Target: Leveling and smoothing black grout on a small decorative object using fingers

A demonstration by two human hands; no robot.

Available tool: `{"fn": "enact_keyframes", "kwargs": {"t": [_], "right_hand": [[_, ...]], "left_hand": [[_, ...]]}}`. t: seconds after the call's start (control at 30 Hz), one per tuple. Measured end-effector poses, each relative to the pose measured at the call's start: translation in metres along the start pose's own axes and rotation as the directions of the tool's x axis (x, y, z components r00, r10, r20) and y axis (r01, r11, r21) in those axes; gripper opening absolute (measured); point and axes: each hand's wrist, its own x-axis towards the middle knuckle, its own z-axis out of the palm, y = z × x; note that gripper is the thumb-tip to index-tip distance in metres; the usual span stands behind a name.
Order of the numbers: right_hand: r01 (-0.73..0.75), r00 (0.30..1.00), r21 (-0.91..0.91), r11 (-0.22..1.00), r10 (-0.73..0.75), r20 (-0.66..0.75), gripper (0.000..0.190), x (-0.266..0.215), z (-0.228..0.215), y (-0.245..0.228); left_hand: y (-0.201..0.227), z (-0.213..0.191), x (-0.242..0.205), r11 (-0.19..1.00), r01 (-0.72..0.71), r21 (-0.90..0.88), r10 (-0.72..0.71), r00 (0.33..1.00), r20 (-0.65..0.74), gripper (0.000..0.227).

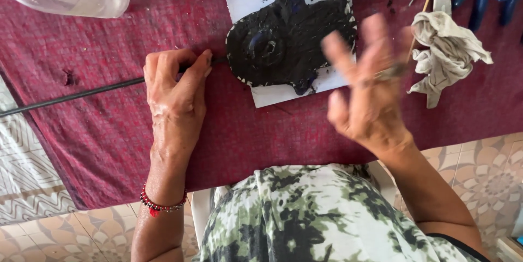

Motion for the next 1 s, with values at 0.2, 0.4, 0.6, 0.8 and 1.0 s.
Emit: {"fn": "enact_keyframes", "kwargs": {"t": [0.2,0.4,0.6,0.8,1.0], "right_hand": [[0.246,0.957,0.204,0.948,-0.270,0.100,0.073,0.005,-0.005,-0.014],[0.159,0.978,0.036,0.987,-0.163,0.132,0.067,0.000,0.001,0.016],[0.088,0.987,0.040,0.995,-0.092,0.129,0.071,0.002,-0.005,0.014],[0.281,0.932,0.352,0.893,-0.341,0.120,0.064,-0.009,-0.003,-0.001],[0.431,0.864,0.302,0.850,-0.485,0.132,0.076,-0.008,-0.016,0.003]], "left_hand": [[-0.001,0.000,0.000,1.000,-0.006,0.001,0.006,1.000,-0.009,0.016],[-0.002,0.001,0.000,1.000,-0.018,0.014,0.018,1.000,-0.008,0.017],[0.000,0.000,0.000,1.000,-0.005,-0.004,0.005,1.000,-0.004,0.016],[-0.001,0.000,0.001,1.000,-0.019,-0.013,0.019,1.000,-0.007,0.015],[-0.002,0.001,0.000,0.999,-0.030,-0.012,0.030,1.000,-0.008,0.016]]}}
